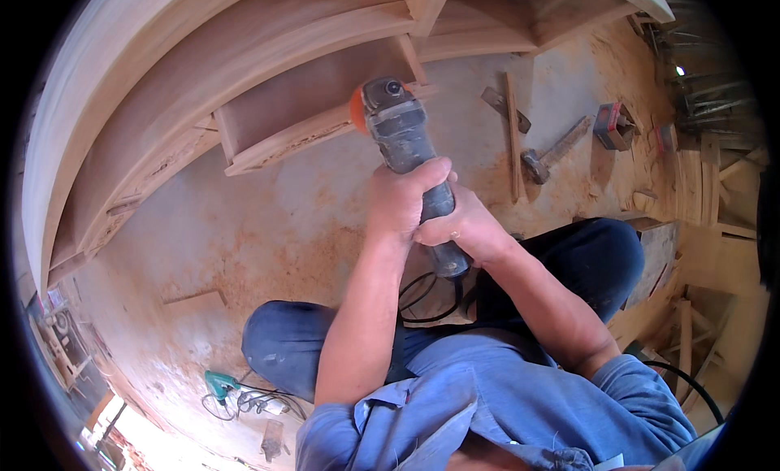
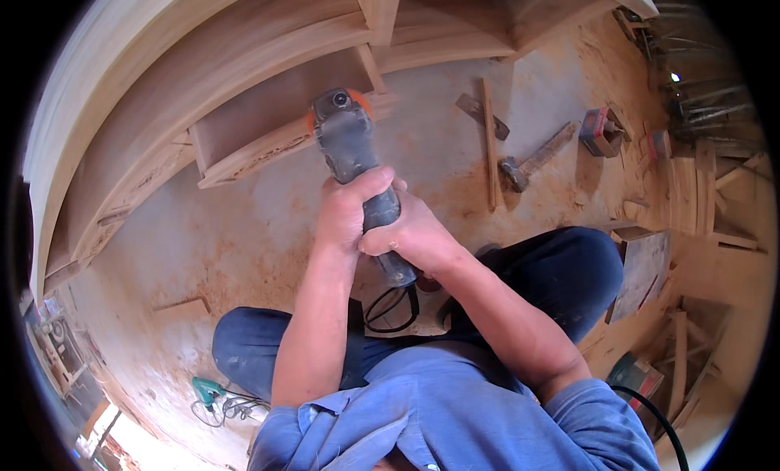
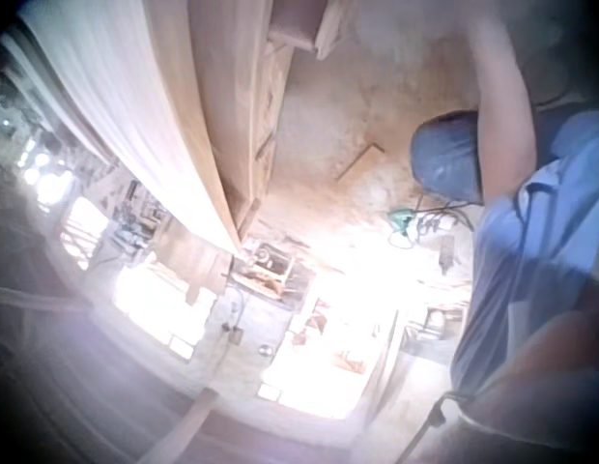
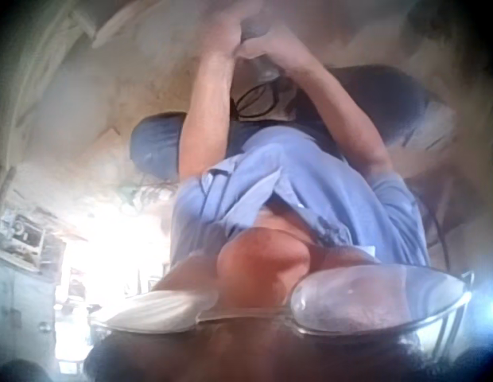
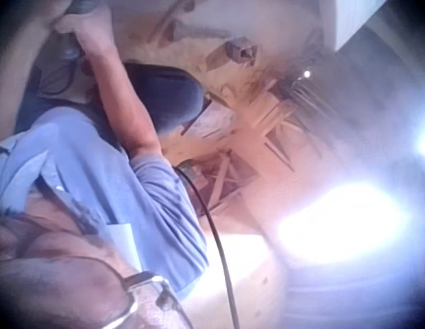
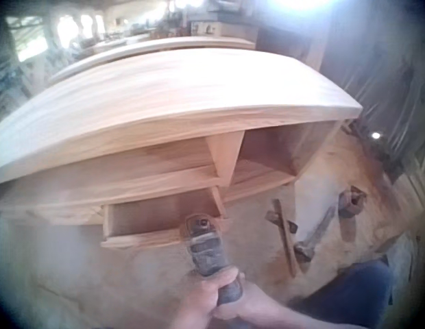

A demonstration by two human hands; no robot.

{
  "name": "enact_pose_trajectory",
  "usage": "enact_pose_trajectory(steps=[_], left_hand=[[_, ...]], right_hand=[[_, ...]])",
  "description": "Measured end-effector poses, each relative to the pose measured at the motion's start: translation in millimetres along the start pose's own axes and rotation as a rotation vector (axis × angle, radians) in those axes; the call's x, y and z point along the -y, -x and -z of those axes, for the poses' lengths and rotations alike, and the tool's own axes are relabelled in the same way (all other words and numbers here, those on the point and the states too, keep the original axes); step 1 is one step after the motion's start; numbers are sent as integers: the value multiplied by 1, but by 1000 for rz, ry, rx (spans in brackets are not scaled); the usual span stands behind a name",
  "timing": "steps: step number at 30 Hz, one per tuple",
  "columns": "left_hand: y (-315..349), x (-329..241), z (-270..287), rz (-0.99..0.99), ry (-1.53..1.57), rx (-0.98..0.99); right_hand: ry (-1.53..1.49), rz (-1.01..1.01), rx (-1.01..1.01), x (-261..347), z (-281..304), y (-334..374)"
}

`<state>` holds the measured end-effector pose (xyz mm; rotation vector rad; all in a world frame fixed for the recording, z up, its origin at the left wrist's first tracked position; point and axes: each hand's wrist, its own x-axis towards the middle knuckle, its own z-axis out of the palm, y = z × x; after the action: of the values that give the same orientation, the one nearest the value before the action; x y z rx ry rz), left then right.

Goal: The person uses an angle grinder with a sanding disc to smooth the edges and surfaces of a wooden cabinet. They also use a hammer to tap a drawer into place and adjust the wooden frame.

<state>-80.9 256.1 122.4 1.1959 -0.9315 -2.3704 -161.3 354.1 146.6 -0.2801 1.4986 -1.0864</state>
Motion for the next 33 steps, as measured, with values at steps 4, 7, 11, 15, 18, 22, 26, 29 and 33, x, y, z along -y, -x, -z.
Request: enact_pose_trajectory(steps=[4,7,11,15,18,22,26,29,33], left_hand=[[-9,7,-24,9,-61,64],[-18,10,-35,33,-74,107],[-17,12,-29,7,-64,79],[-3,9,8,-31,63,-8],[-4,8,1,-26,47,-11],[-17,12,-25,-17,-100,86],[-17,6,-25,-8,-53,66],[-3,-2,24,-79,-33,-39],[17,-26,83,-75,198,-266]], right_hand=[[-19,22,-73,1,22,8],[-81,2,-96,1,32,12],[-62,45,-64,4,24,12],[29,129,20,3,-1,0],[21,109,-1,-4,4,-1],[-26,33,-39,2,28,7],[-59,1,-30,4,24,2],[101,93,83,9,-18,-9],[136,13,269,10,-77,-41]])
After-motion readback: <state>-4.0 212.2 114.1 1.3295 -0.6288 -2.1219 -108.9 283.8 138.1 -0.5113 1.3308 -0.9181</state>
